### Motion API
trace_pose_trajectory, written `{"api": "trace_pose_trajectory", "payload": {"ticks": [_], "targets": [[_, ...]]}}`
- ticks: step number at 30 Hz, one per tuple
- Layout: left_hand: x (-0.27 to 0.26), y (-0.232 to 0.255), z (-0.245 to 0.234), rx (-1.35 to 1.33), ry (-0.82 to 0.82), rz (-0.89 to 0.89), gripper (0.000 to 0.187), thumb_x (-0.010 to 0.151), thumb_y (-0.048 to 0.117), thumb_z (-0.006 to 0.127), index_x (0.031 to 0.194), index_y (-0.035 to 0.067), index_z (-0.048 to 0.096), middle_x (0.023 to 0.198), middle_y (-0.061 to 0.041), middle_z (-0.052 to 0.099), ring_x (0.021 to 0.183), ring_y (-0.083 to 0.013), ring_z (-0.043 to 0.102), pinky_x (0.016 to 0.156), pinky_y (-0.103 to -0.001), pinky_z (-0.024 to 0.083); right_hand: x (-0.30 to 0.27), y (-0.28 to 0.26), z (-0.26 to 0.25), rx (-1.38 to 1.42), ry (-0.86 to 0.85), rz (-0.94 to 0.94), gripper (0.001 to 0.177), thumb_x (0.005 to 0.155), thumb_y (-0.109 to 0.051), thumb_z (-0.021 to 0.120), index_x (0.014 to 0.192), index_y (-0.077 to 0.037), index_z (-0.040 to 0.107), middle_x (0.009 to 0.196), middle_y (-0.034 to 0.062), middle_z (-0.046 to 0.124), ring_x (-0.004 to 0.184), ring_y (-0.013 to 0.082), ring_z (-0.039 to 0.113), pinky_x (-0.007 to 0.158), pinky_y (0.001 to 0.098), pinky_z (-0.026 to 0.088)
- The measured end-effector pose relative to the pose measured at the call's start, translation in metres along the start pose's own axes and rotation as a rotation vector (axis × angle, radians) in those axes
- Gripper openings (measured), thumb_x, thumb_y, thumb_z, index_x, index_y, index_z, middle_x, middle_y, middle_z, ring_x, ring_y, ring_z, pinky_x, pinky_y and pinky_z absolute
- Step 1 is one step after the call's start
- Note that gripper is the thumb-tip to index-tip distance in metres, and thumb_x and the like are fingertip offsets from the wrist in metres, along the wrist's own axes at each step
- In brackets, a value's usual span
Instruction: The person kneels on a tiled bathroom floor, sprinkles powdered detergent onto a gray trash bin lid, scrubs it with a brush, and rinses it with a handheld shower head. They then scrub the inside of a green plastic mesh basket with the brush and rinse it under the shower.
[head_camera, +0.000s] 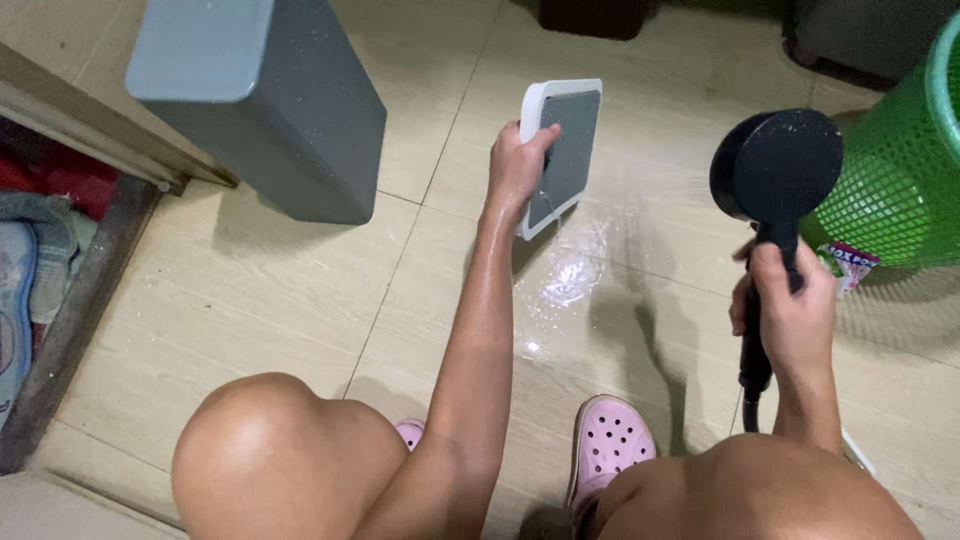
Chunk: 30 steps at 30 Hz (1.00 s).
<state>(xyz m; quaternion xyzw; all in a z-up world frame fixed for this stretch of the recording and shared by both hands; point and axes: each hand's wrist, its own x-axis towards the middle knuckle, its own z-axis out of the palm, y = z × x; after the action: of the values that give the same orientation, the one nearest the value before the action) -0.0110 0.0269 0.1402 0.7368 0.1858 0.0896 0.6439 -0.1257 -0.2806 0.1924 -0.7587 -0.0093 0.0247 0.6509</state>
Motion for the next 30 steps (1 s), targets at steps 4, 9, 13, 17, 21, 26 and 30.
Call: {"api": "trace_pose_trajectory", "payload": {"ticks": [4,9,13,17,21,26,30], "targets": [[0.003,-0.003,0.004,0.077,0.054,0.094,0.044,0.08,0.033,0.071,0.1,-0.006,0.07,0.093,-0.02,0.074,0.088,-0.0312,0.073,0.081,-0.04,0.055,0.0,0.001,-0.006,0.355,-0.228,0.089,0.055,0.107,-0.051,0.051,0.126,0.0,0.055,0.072,0.0077,0.054,0.058,0.0138,0.052,0.051,0.0277,0.043],[0.006,-0.014,0.009,0.173,0.068,0.221,0.037,0.079,0.03,0.07,0.099,-0.002,0.074,0.095,-0.022,0.066,0.092,-0.0376,0.068,0.086,-0.044,0.052,0.002,0.005,-0.002,0.34,-0.281,0.071,0.06,0.103,-0.054,0.054,0.129,0.001,0.053,0.078,0.0107,0.054,0.061,0.0169,0.052,0.056,0.0295,0.043],[0.005,-0.018,0.009,0.157,0.081,0.212,0.037,0.079,0.029,0.07,0.101,0.0,0.074,0.098,-0.021,0.066,0.094,-0.0377,0.068,0.087,-0.045,0.052,0.004,0.01,0.004,0.359,-0.235,0.107,0.05,0.105,-0.047,0.054,0.126,-0.002,0.053,0.078,0.0102,0.055,0.061,0.0159,0.05,0.057,0.0287,0.043],[0.002,-0.014,0.007,0.16,0.118,0.265,0.04,0.08,0.026,0.069,0.109,-0.001,0.071,0.103,-0.022,0.064,0.098,-0.0386,0.066,0.089,-0.047,0.051,0.007,0.014,0.009,0.331,-0.232,0.114,0.046,0.106,-0.043,0.055,0.126,-0.002,0.054,0.078,0.009,0.056,0.063,0.0146,0.05,0.057,0.0282,0.042],[-0.007,-0.008,0.007,0.311,0.151,0.285,0.033,0.082,0.02,0.065,0.106,-0.002,0.069,0.103,-0.022,0.062,0.095,-0.0395,0.064,0.089,-0.048,0.051,0.005,0.018,0.01,0.228,-0.218,0.115,0.048,0.103,-0.045,0.057,0.125,-0.002,0.056,0.075,0.0082,0.054,0.06,0.0149,0.049,0.055,0.028,0.04],[-0.012,-0.007,0.007,0.348,0.233,0.426,0.031,0.08,0.018,0.06,0.104,-0.002,0.062,0.106,-0.021,0.059,0.093,-0.0375,0.065,0.086,-0.046,0.054,0.008,0.02,0.014,0.289,-0.255,0.099,0.047,0.103,-0.046,0.056,0.124,-0.004,0.057,0.073,0.0069,0.054,0.058,0.0137,0.049,0.055,0.0269,0.041],[-0.016,-0.015,0.011,0.365,0.296,0.558,0.029,0.08,0.016,0.062,0.103,-0.002,0.063,0.108,-0.023,0.059,0.1,-0.0435,0.061,0.089,-0.05,0.052,0.009,0.021,0.021,0.267,-0.26,0.126,0.045,0.104,-0.045,0.055,0.123,-0.004,0.057,0.073,0.0065,0.054,0.058,0.0137,0.049,0.055,0.0268,0.041]]}}
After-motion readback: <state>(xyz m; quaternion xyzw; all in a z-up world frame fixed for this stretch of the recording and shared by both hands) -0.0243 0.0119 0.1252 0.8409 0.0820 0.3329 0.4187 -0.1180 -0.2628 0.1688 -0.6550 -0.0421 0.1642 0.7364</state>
